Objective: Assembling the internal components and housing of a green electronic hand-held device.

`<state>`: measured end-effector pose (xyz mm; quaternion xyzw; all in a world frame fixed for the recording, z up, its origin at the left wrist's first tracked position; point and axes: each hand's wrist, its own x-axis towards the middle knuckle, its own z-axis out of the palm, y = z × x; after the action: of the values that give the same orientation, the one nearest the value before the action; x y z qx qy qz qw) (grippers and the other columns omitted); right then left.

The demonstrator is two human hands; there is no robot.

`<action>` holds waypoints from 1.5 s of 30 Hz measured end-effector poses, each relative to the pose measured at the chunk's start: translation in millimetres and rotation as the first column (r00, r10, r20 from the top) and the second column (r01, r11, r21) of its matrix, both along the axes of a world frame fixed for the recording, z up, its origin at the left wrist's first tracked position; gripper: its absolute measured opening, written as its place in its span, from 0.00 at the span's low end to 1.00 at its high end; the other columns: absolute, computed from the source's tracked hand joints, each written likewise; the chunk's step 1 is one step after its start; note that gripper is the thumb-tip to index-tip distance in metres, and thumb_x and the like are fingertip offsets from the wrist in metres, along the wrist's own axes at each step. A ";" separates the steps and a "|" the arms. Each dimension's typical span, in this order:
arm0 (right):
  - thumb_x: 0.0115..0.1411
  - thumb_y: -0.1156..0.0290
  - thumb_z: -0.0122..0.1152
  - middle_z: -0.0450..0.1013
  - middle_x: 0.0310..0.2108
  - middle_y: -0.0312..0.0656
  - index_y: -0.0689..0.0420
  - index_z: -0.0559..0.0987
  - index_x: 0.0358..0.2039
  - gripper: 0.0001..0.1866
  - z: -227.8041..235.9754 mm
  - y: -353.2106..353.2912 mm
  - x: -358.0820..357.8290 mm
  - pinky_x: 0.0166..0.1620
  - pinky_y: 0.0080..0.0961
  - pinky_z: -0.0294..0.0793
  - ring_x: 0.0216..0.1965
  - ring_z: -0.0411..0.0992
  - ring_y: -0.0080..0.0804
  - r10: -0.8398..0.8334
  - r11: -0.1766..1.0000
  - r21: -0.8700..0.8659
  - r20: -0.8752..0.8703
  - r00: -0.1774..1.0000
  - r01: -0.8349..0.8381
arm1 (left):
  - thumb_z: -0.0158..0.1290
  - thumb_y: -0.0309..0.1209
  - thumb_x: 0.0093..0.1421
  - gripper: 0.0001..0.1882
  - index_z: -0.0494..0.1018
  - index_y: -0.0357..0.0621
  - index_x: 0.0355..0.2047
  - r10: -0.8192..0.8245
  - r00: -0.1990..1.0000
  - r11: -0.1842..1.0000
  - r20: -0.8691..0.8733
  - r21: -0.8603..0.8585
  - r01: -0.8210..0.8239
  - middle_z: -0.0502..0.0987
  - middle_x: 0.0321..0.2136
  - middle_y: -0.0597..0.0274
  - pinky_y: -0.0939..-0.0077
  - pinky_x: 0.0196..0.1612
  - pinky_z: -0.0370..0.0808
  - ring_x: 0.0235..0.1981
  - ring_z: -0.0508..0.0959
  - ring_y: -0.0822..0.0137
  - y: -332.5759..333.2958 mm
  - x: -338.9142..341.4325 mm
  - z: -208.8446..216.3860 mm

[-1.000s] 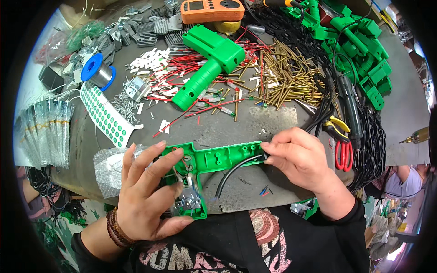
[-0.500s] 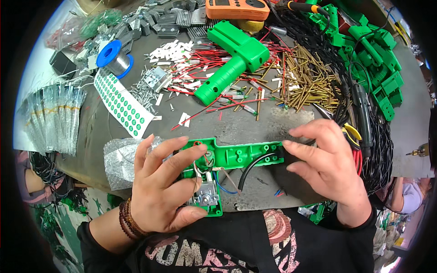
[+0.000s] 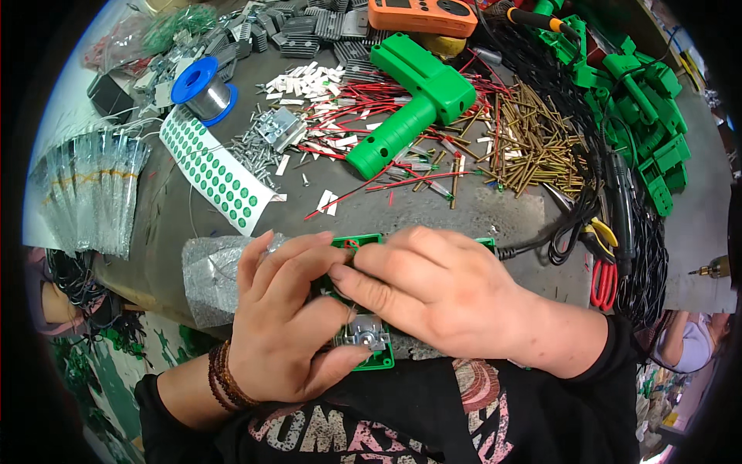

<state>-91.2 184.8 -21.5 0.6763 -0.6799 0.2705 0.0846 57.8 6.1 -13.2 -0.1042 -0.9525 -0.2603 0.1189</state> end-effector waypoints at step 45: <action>0.46 0.71 0.62 0.67 0.29 0.38 0.58 0.80 0.31 0.10 28.4 -12.2 -2.4 0.30 0.28 0.74 0.33 0.71 0.35 0.011 0.942 0.335 0.055 0.998 -0.029 | 0.65 0.50 0.52 0.38 0.67 0.36 0.54 0.043 0.998 0.987 -0.037 0.153 -0.037 0.76 0.48 0.53 0.59 0.52 0.63 0.46 0.74 0.53 -5.5 -10.1 -2.6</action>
<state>-93.6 172.6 6.9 0.6803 -0.7111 0.1694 -0.0522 47.7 0.7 -15.8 -0.0810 -0.9290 -0.3279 0.1510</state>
